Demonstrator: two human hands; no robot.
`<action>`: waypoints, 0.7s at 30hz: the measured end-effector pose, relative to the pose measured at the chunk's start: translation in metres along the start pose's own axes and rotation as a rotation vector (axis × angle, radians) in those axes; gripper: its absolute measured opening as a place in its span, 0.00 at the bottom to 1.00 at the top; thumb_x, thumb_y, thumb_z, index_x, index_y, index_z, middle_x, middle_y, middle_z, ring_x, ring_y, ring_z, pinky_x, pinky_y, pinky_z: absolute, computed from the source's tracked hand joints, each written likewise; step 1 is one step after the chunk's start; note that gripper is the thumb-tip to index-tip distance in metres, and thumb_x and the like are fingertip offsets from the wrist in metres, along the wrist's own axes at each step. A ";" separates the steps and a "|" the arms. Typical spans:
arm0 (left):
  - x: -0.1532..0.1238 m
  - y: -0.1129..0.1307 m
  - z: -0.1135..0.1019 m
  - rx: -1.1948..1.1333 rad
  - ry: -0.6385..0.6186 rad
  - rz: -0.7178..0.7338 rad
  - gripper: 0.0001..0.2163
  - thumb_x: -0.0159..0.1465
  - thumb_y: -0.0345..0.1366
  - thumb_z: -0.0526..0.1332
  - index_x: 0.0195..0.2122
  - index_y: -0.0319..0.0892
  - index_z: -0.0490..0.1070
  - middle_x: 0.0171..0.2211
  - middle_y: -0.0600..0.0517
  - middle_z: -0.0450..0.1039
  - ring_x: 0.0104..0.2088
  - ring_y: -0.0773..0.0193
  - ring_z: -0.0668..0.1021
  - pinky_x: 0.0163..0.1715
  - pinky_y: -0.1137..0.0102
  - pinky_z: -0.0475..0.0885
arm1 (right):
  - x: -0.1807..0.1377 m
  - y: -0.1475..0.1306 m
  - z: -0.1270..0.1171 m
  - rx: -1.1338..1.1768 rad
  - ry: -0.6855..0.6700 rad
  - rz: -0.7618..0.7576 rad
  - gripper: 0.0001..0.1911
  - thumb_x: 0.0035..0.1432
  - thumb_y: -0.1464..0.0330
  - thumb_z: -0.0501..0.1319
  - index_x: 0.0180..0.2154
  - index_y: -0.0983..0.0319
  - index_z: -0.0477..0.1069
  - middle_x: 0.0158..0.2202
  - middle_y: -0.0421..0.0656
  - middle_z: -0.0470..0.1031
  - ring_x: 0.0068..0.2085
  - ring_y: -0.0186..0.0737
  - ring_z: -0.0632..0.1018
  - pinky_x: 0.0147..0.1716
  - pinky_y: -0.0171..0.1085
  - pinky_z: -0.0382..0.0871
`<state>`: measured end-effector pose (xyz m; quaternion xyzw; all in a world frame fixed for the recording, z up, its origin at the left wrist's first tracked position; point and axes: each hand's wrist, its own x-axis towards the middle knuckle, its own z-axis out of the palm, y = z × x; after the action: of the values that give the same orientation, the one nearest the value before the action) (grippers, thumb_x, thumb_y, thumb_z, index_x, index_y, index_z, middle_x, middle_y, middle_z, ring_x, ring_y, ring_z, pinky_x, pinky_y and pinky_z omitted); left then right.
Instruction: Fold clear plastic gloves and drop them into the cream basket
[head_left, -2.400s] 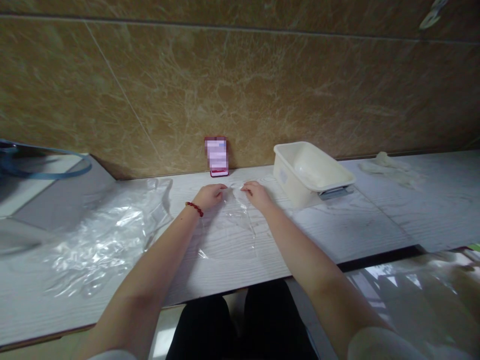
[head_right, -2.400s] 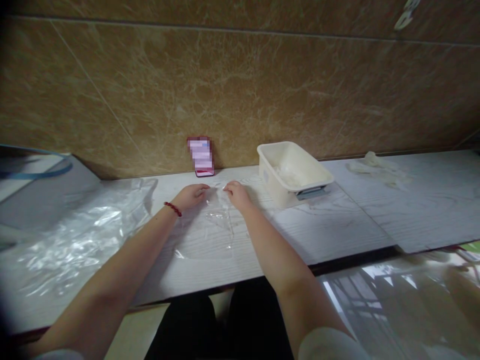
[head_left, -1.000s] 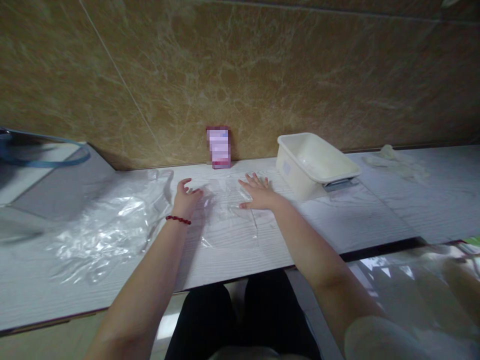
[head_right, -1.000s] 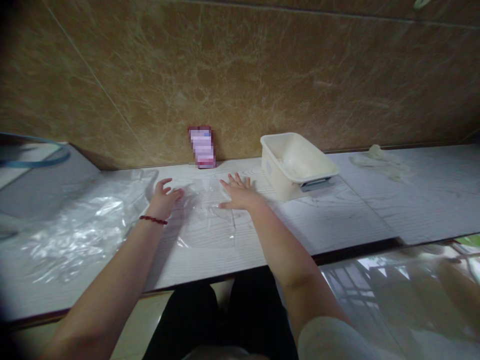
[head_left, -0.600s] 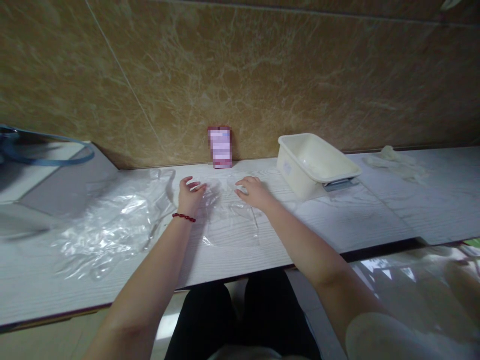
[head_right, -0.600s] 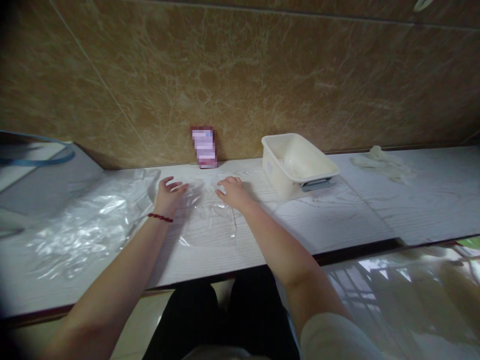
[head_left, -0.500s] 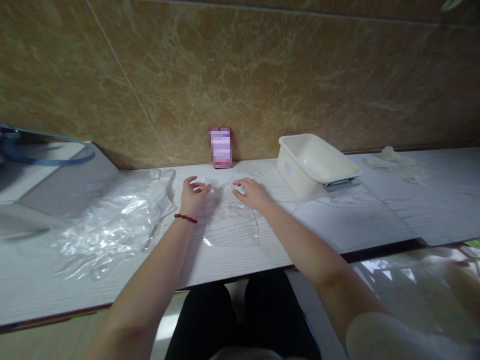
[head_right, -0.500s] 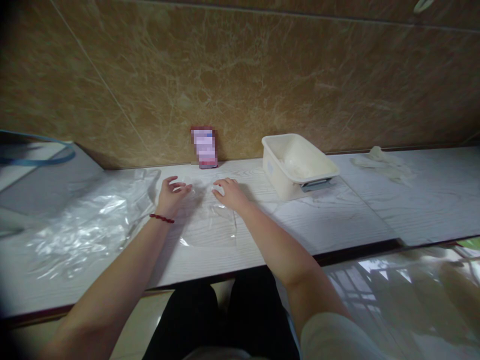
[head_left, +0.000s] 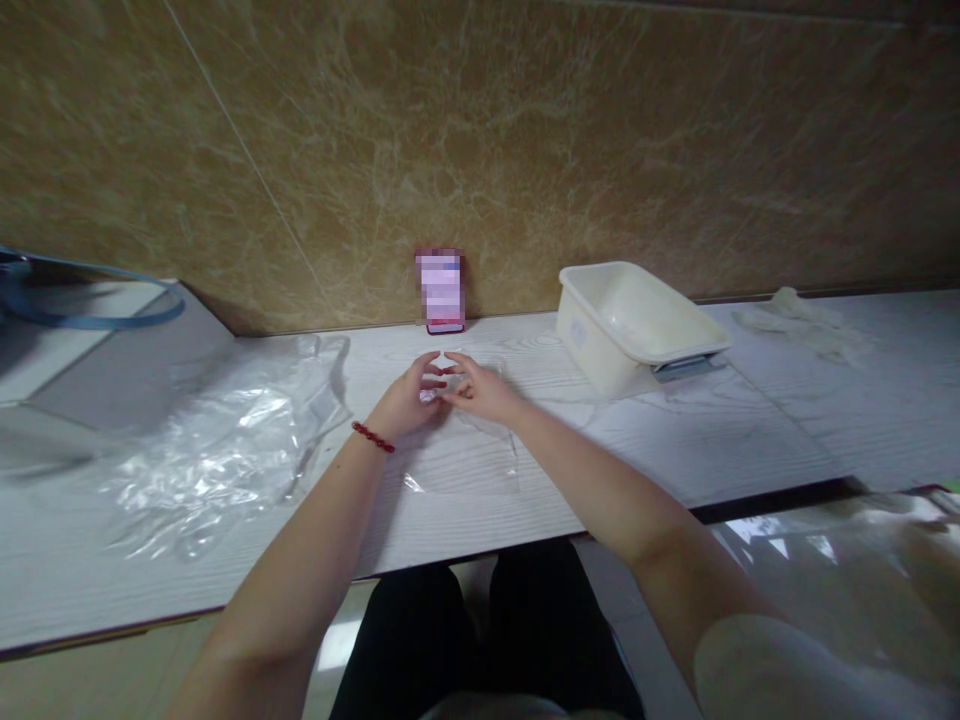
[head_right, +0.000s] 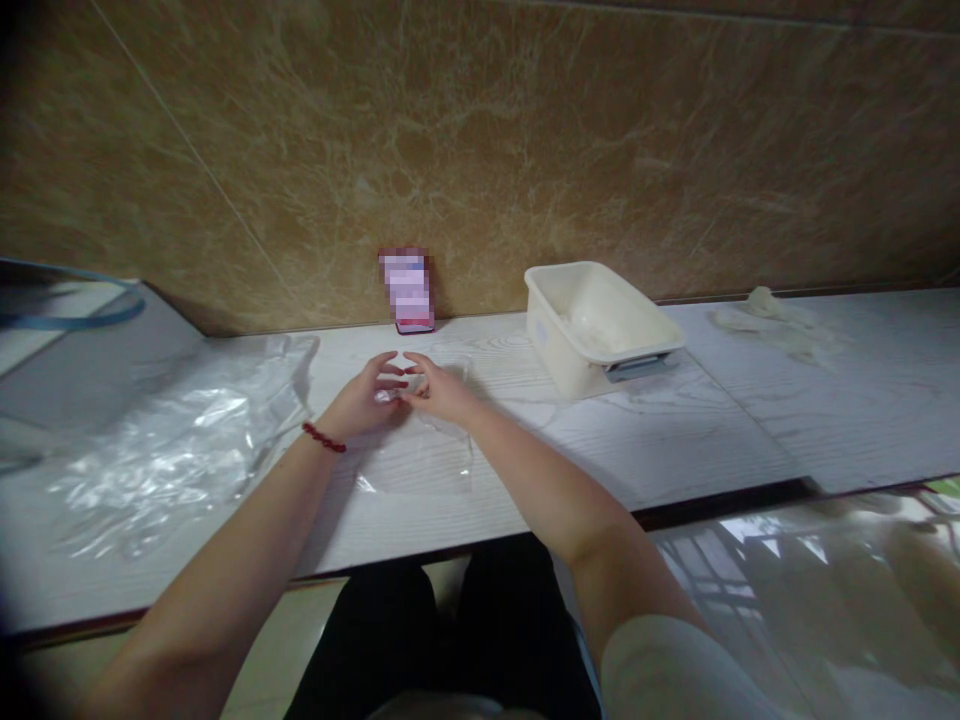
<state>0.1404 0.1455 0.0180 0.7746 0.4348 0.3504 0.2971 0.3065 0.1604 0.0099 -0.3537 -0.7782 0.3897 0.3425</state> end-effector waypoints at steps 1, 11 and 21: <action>0.000 0.000 -0.001 0.007 -0.002 -0.002 0.31 0.50 0.29 0.58 0.55 0.44 0.47 0.45 0.45 0.64 0.39 0.63 0.75 0.33 0.69 0.71 | 0.000 0.001 0.000 -0.004 0.002 0.001 0.34 0.49 0.70 0.59 0.56 0.58 0.46 0.49 0.48 0.66 0.27 0.25 0.73 0.29 0.30 0.67; 0.000 -0.024 -0.024 0.205 0.286 -0.555 0.43 0.44 0.36 0.65 0.59 0.39 0.42 0.38 0.46 0.70 0.29 0.66 0.75 0.26 0.74 0.69 | 0.000 0.003 -0.008 -0.248 0.097 0.014 0.16 0.51 0.72 0.56 0.44 0.65 0.64 0.42 0.45 0.71 0.27 0.28 0.70 0.31 0.31 0.65; -0.001 -0.021 -0.025 0.129 0.128 -0.241 0.33 0.48 0.36 0.61 0.55 0.40 0.50 0.29 0.53 0.70 0.27 0.67 0.74 0.29 0.72 0.70 | -0.003 0.003 -0.005 -0.268 0.099 0.004 0.19 0.51 0.72 0.56 0.47 0.63 0.62 0.43 0.44 0.70 0.29 0.28 0.70 0.32 0.31 0.65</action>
<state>0.1104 0.1575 0.0160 0.7102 0.5643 0.3324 0.2583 0.3130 0.1612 0.0092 -0.4168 -0.8047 0.2651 0.3294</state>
